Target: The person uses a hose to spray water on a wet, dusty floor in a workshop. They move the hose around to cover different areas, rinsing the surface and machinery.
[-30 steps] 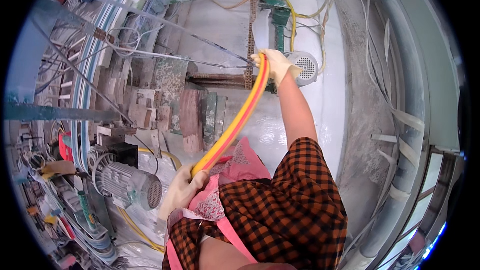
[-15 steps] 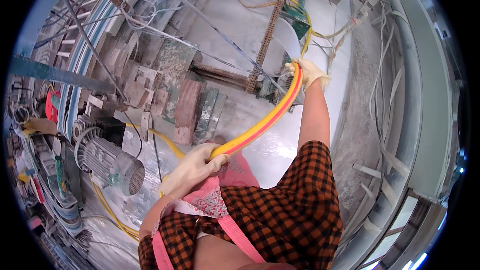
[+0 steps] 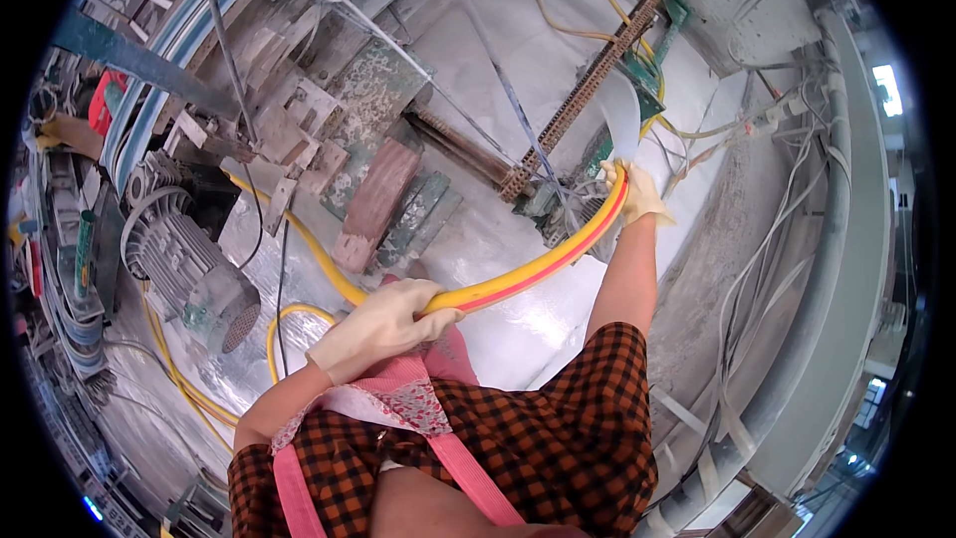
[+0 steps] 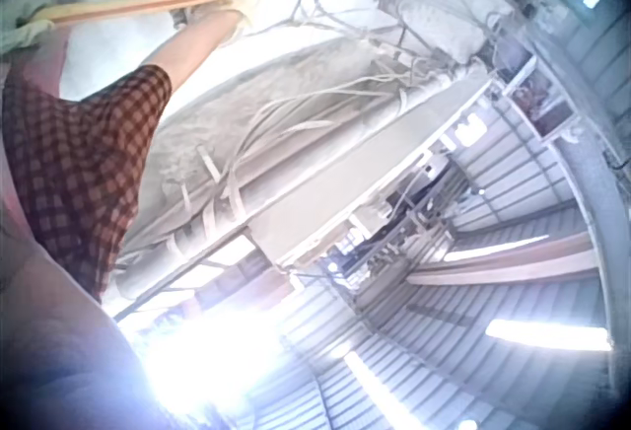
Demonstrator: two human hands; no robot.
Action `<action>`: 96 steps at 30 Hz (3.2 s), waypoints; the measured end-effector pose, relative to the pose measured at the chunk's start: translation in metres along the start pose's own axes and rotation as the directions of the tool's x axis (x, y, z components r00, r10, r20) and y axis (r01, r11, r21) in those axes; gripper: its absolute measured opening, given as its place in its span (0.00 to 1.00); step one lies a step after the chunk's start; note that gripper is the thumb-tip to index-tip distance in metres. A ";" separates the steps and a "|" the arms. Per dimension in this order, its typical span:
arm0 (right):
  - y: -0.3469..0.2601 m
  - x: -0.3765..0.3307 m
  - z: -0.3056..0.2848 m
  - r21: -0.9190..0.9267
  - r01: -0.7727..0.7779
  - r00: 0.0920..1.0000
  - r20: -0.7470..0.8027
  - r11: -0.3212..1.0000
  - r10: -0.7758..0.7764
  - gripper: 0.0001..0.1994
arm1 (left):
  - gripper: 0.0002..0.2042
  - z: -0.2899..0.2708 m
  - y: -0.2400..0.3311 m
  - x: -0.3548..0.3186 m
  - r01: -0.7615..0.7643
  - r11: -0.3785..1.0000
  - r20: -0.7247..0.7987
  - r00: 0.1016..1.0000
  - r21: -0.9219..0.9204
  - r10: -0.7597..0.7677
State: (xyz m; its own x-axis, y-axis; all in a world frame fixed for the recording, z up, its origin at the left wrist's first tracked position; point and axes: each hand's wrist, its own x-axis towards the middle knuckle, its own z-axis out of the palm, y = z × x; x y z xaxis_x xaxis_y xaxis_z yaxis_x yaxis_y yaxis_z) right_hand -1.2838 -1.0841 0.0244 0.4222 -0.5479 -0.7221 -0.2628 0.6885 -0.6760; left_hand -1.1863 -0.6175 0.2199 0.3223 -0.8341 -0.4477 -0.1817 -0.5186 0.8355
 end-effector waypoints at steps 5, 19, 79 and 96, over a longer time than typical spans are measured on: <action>0.001 0.012 0.012 0.035 -0.014 1.000 0.005 0.999 0.014 0.12 | 0.18 -0.004 -0.017 0.005 -0.033 0.999 -0.069 0.997 0.005 0.033; -0.006 -0.063 0.103 0.282 0.297 0.952 -0.018 0.912 -0.304 0.17 | 0.17 -0.033 -0.038 -0.043 0.056 0.987 -0.091 0.993 -0.151 -0.070; -0.067 0.028 0.274 0.050 0.396 0.902 -0.208 0.917 -0.378 0.12 | 0.25 -0.075 -0.046 -0.010 0.298 0.775 -0.145 0.884 -0.557 -0.444; -0.054 0.054 0.259 0.161 0.314 0.942 -0.176 0.936 -0.286 0.15 | 0.25 -0.079 -0.043 -0.014 0.298 0.786 -0.136 0.892 -0.541 -0.431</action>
State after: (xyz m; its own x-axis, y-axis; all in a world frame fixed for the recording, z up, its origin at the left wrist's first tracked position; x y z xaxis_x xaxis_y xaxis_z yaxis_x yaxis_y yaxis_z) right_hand -1.0217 -1.0279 0.0603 0.3201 -0.7965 -0.5129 0.0261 0.5486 -0.8357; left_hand -1.1101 -0.5685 0.2154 0.4918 -0.4947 -0.7165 0.4561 -0.5546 0.6960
